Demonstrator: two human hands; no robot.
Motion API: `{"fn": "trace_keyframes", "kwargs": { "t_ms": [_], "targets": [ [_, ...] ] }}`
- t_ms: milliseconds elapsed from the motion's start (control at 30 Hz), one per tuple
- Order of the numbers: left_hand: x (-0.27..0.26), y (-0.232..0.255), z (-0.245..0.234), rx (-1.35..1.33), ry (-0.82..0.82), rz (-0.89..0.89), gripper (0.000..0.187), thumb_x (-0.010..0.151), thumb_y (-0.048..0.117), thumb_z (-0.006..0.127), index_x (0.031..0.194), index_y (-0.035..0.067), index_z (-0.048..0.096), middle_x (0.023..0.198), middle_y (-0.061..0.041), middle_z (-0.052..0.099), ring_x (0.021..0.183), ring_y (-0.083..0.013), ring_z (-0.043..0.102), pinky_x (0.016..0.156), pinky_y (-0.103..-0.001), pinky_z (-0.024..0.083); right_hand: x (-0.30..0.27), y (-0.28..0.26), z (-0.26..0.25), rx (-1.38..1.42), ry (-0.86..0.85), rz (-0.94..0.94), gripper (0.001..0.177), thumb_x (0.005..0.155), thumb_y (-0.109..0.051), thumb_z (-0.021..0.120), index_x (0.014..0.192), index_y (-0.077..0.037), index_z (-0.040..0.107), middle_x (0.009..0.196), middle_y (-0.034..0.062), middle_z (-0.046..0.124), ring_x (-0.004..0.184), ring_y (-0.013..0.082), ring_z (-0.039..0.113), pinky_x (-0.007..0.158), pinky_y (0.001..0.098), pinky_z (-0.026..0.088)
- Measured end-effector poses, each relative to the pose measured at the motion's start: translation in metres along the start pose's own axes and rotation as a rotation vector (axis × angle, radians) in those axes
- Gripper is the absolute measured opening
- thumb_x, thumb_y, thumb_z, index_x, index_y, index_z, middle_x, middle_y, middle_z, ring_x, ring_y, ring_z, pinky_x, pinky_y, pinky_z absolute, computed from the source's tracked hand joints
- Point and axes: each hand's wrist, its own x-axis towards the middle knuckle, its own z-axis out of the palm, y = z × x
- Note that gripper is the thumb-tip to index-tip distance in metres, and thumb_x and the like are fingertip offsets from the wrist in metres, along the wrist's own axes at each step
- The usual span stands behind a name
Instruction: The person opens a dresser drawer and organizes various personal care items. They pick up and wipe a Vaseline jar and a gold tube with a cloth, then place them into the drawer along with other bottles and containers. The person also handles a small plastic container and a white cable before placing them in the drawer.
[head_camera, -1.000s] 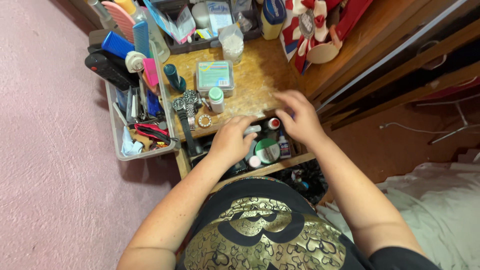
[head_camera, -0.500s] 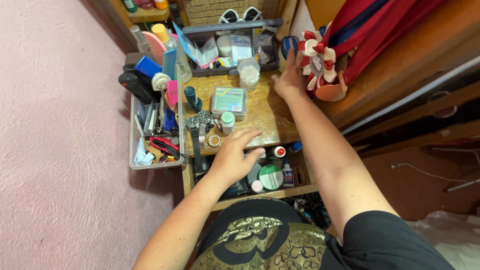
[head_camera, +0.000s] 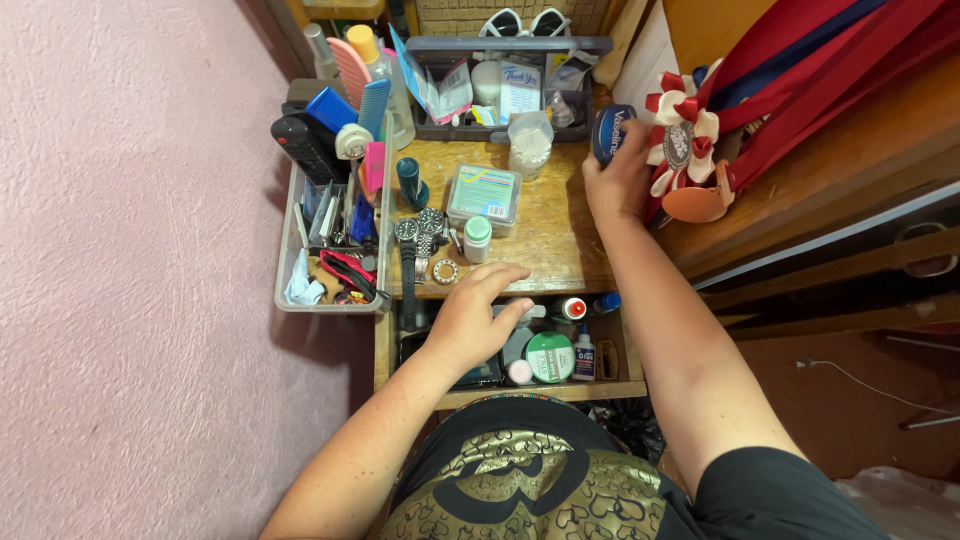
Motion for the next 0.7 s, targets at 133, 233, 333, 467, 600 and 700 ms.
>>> {"fn": "trace_keyframes", "kwargs": {
  "t_ms": [133,233,333,467,600,700],
  "targets": [
    [-0.003,-0.001,-0.001,0.009,0.015,0.007,0.038,0.088,0.019,0.075,0.122,0.004,0.069,0.128,-0.017,0.068,0.124,-0.0360,0.061,0.106,-0.043,0.046,-0.024,-0.031,-0.025,-0.005,-0.025,0.046,0.072,0.077,-0.019,0.087,0.134,-0.009,0.044,0.129,0.0245,0.054,0.109,0.0479,0.060,0.091,0.0523,0.051],
    [-0.004,-0.003,-0.002,-0.005,0.020,0.012,0.038,0.089,0.019,0.074,0.123,0.004,0.069,0.127,-0.016,0.068,0.123,-0.0348,0.062,0.107,-0.041,0.048,-0.049,-0.052,-0.045,0.037,-0.037,-0.064,0.072,0.075,-0.018,0.087,0.133,-0.008,0.045,0.129,0.0221,0.054,0.113,0.0450,0.060,0.094,0.0502,0.051],
    [-0.005,-0.004,-0.005,-0.002,0.025,-0.017,0.038,0.089,0.020,0.074,0.124,0.004,0.069,0.128,-0.016,0.068,0.123,-0.0338,0.063,0.107,-0.041,0.048,-0.067,-0.065,-0.066,0.154,-0.101,-0.109,0.070,0.075,-0.015,0.085,0.133,-0.006,0.047,0.128,0.0191,0.056,0.114,0.0391,0.062,0.097,0.0457,0.053],
    [-0.001,-0.002,-0.010,-0.001,0.056,0.005,0.043,0.089,0.019,0.076,0.129,0.006,0.067,0.134,-0.017,0.066,0.127,-0.0342,0.061,0.109,-0.042,0.047,-0.087,-0.084,-0.101,0.401,-0.295,0.114,0.065,0.076,-0.014,0.079,0.133,-0.007,0.050,0.126,0.0138,0.058,0.106,0.0276,0.068,0.082,0.0353,0.058],
    [0.010,0.012,-0.019,0.011,0.060,0.142,0.066,0.083,0.013,0.080,0.144,0.007,0.054,0.143,-0.018,0.059,0.135,-0.0365,0.054,0.114,-0.043,0.044,-0.104,-0.100,-0.144,0.393,-0.187,-0.285,0.070,0.075,-0.006,0.082,0.136,-0.008,0.047,0.137,0.0160,0.054,0.119,0.0274,0.063,0.088,0.0333,0.056],
    [0.018,0.029,-0.026,0.027,0.001,0.235,0.084,0.075,0.013,0.085,0.149,0.007,0.046,0.147,-0.021,0.054,0.137,-0.0391,0.049,0.113,-0.045,0.041,-0.118,-0.113,-0.176,0.447,-0.259,-0.274,0.069,0.076,-0.005,0.083,0.134,-0.011,0.048,0.138,0.0170,0.054,0.115,0.0232,0.064,0.075,0.0256,0.057]
  ]
}}
